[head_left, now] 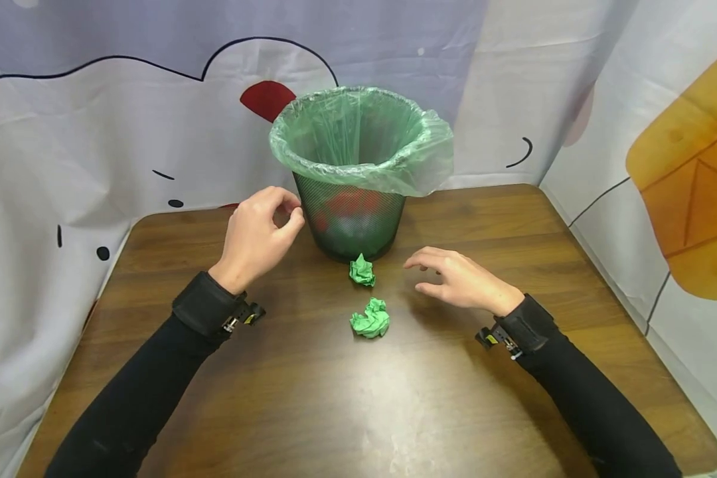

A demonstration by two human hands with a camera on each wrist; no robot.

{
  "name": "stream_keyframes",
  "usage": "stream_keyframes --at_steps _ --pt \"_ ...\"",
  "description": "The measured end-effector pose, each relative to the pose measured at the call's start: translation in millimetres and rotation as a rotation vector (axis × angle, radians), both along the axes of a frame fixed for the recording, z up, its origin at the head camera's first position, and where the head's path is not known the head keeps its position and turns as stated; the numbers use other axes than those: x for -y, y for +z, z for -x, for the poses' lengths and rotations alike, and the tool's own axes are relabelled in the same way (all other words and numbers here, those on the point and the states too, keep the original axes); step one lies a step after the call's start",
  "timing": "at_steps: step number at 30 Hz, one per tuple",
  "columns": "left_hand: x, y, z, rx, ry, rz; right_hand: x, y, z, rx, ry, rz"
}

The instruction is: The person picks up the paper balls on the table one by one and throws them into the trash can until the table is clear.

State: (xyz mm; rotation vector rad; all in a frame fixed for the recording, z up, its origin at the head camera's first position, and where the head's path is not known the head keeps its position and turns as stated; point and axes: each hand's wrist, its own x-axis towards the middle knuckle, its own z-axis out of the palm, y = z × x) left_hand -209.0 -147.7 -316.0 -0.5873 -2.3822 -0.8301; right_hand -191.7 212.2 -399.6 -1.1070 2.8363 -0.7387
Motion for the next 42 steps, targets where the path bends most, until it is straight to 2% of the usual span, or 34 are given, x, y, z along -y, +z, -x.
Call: stream_keyframes --at_steps 9,22,30,37,42 --pt "-2.0 -25.8 -11.2 0.054 -0.010 0.017 10 2.4 2.6 -0.013 0.020 -0.032" --pt "1.4 -47.4 -22.9 0.100 -0.017 0.025 34 1.5 14.6 -0.028 0.093 -0.057" --pt "1.6 -54.7 -25.2 0.125 -0.015 0.030 51 1.1 18.1 -0.053 0.119 -0.086" --pt "1.5 -58.5 -24.3 0.127 -0.013 0.025 63 -1.6 22.7 -0.099 0.193 -0.101" --pt "2.8 -62.3 -26.0 0.136 -0.015 0.017 68 -4.2 26.8 -0.117 0.206 -0.132"
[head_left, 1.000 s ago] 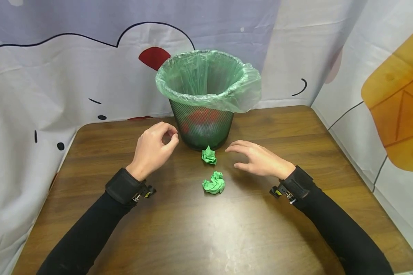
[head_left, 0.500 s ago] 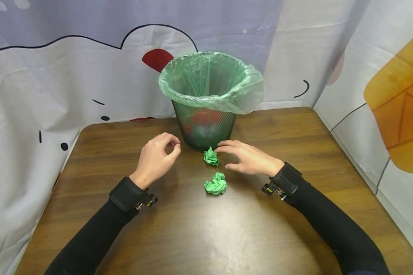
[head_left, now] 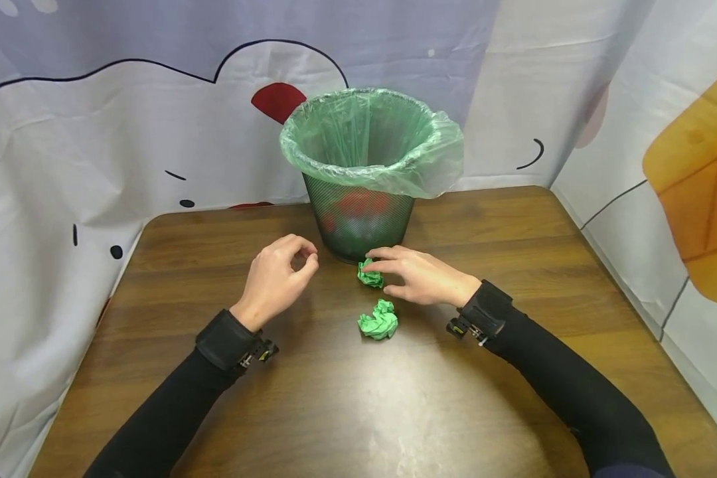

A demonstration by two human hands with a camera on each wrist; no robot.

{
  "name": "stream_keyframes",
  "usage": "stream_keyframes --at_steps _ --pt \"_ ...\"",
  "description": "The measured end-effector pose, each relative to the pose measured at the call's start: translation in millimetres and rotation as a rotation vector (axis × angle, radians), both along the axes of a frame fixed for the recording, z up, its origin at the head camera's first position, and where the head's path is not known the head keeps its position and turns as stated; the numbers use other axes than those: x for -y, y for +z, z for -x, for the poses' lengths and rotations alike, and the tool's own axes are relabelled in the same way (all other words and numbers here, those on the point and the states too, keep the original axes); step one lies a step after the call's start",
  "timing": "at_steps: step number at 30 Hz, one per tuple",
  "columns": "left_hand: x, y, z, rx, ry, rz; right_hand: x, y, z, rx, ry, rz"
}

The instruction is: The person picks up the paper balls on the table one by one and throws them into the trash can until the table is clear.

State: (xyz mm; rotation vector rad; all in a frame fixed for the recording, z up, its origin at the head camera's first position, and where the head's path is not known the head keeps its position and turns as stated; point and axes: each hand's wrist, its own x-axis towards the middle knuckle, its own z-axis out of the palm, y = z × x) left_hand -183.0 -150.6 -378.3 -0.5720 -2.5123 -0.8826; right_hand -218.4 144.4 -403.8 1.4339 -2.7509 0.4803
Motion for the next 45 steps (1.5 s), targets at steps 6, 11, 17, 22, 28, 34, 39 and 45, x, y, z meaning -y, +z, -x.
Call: stream_keyframes --at_steps 6,11,17,22,28,34,39,45 --pt "0.9 -5.6 -1.9 0.004 0.002 -0.012 8 -2.2 3.3 -0.002 0.032 -0.032" --pt "-1.8 -9.6 -2.1 0.002 -0.001 -0.019 11 -6.6 4.3 -0.018 0.035 -0.063" --pt "-7.3 -13.5 -1.5 0.024 -0.015 -0.012 6 -9.6 3.9 -0.014 0.010 -0.080" --pt "-6.7 -14.8 -1.9 0.036 0.001 -0.006 5 -11.6 5.4 -0.022 0.004 -0.076" --pt "-4.2 -15.2 -1.3 0.045 0.003 -0.003 5 -14.1 5.8 -0.001 -0.012 -0.077" --pt "-3.1 -16.9 -1.8 0.058 0.013 0.015 4 -16.0 7.1 0.041 -0.032 -0.043" --pt "-2.0 -17.3 -3.0 0.064 0.017 0.025 3 -17.6 8.8 0.042 -0.039 -0.022" --pt "0.6 -19.1 -3.5 0.066 0.019 0.022 0 -17.5 7.7 0.059 -0.052 0.018"
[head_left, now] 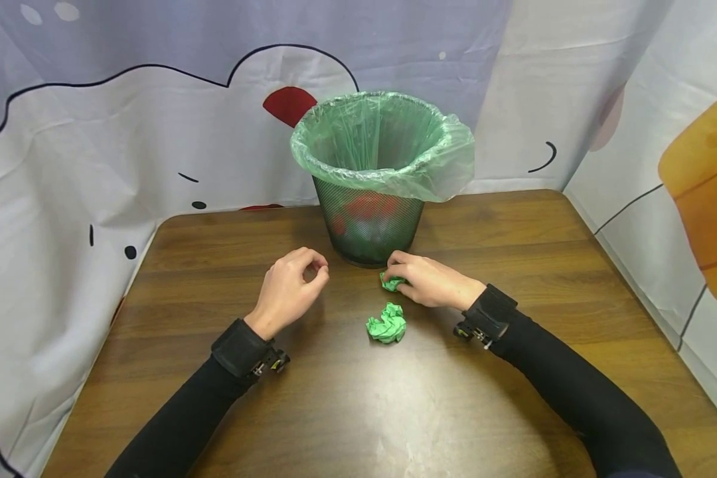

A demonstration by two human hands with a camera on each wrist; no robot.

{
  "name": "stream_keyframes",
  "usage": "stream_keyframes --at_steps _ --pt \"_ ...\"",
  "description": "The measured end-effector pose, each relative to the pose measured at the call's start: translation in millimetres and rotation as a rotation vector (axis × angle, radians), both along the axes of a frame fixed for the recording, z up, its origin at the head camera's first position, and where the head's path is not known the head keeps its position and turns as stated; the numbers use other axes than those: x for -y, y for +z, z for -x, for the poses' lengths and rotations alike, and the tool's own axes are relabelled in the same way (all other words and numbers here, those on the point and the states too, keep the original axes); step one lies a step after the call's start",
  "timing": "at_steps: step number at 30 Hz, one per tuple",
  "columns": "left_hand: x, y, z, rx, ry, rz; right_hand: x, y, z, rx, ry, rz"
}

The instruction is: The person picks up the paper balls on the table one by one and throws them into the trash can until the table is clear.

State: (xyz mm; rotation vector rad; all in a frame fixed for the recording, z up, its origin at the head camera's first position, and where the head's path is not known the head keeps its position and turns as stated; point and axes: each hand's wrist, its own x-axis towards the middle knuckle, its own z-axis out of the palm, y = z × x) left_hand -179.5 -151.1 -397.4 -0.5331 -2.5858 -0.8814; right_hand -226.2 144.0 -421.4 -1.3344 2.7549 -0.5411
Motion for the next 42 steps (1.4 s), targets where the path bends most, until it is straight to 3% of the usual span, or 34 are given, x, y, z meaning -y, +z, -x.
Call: stream_keyframes --at_steps 12,26,42 --pt "-0.6 -4.3 0.0 0.013 -0.007 -0.008 -15 15.8 -9.7 -0.051 -0.028 0.036" --pt "-3.0 -7.2 0.6 0.007 -0.010 0.006 -33 52.9 -25.7 -0.117 -0.036 0.096" --pt "-4.3 -8.2 2.3 0.024 -0.025 0.032 -44 95.4 -30.3 -0.234 -0.023 0.137"
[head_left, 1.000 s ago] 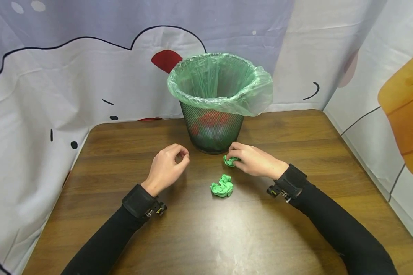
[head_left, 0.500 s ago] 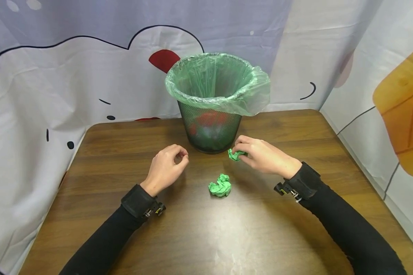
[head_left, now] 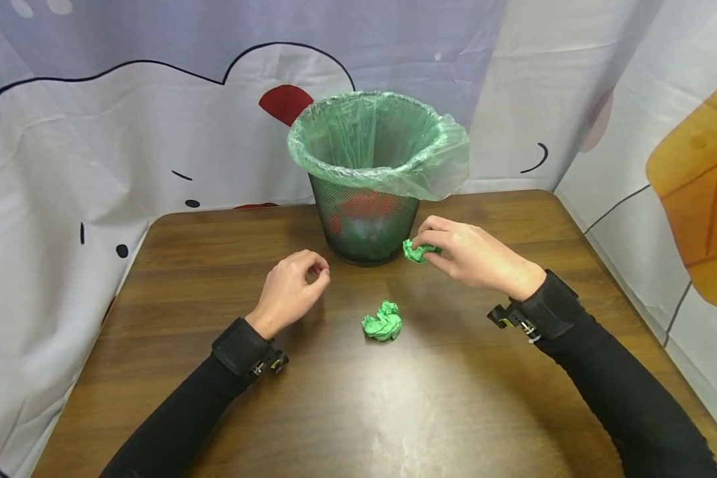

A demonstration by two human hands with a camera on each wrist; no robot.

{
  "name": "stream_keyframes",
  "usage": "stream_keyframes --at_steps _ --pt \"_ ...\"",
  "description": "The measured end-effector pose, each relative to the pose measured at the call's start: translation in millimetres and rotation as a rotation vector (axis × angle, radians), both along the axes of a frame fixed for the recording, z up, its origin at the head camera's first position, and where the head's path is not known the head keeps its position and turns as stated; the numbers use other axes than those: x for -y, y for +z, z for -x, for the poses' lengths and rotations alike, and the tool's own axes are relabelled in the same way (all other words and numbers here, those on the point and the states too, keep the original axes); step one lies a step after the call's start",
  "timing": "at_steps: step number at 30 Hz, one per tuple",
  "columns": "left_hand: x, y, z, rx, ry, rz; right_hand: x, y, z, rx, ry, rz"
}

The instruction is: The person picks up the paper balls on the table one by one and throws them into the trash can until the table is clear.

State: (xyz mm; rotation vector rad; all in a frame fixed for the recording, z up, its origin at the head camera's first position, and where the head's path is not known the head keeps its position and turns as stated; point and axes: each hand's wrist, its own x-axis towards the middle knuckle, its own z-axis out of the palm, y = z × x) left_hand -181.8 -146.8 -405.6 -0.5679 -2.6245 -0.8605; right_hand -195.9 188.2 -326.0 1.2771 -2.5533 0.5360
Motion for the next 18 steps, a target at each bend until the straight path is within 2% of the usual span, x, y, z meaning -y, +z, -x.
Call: stream_keyframes --at_steps 18 --pt "3.5 -4.7 -1.8 0.016 0.011 0.002 -3 73.6 -7.9 -0.288 0.034 0.026"
